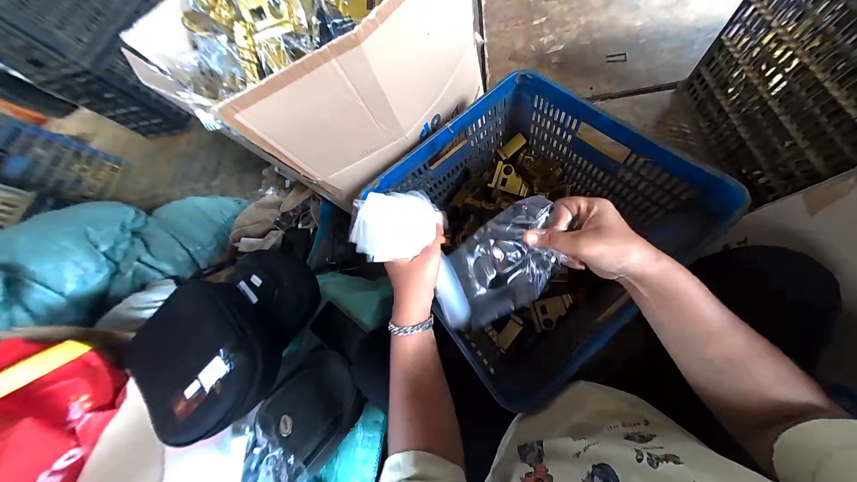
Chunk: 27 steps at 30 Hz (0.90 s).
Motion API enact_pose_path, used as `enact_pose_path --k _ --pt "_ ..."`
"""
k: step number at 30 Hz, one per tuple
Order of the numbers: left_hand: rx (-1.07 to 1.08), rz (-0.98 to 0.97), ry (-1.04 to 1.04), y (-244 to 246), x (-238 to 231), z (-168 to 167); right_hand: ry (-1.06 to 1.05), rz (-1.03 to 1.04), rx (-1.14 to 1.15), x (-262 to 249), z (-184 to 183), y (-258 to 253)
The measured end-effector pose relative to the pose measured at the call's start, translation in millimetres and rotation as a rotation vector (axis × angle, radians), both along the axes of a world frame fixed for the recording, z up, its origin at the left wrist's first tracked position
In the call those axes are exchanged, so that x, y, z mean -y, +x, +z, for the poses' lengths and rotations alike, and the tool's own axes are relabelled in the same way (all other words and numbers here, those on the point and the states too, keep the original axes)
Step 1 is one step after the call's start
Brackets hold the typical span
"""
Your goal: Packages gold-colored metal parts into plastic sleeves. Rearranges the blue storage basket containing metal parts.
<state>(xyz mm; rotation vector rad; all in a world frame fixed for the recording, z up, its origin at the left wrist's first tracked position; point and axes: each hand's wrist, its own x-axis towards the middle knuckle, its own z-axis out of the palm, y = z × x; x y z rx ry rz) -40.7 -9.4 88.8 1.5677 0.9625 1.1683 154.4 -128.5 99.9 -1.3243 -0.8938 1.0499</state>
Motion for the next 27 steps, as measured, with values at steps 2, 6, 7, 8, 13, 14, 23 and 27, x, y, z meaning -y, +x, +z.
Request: enact_pose_path --k 2,6,7,8,13,14,23,27 --pt "0.112 -0.290 -0.252 6 14 14 0.069 0.007 0.204 -11 1 -8" --pt "0.018 -0.503 -0.297 9 2 7 0.224 0.373 0.503 -44 7 -7" --pt "-0.040 -0.398 -0.217 6 -9 2 0.234 0.383 0.481 -54 6 0" --pt "-0.112 -0.290 -0.121 2 -21 -4 0.221 0.333 0.442 -64 4 8" --pt "-0.009 0.029 -0.077 5 -68 -42 -0.324 0.231 0.602 -112 -80 50" --pt "0.034 0.065 -0.162 9 -73 -45 -0.489 0.337 0.743 -117 -110 47" --pt "0.091 0.091 -0.029 8 -76 -55 -0.691 0.777 1.052 -135 -238 2" --pt "0.121 0.105 -0.127 15 -74 -52 -0.689 0.827 1.125 -134 -224 14"
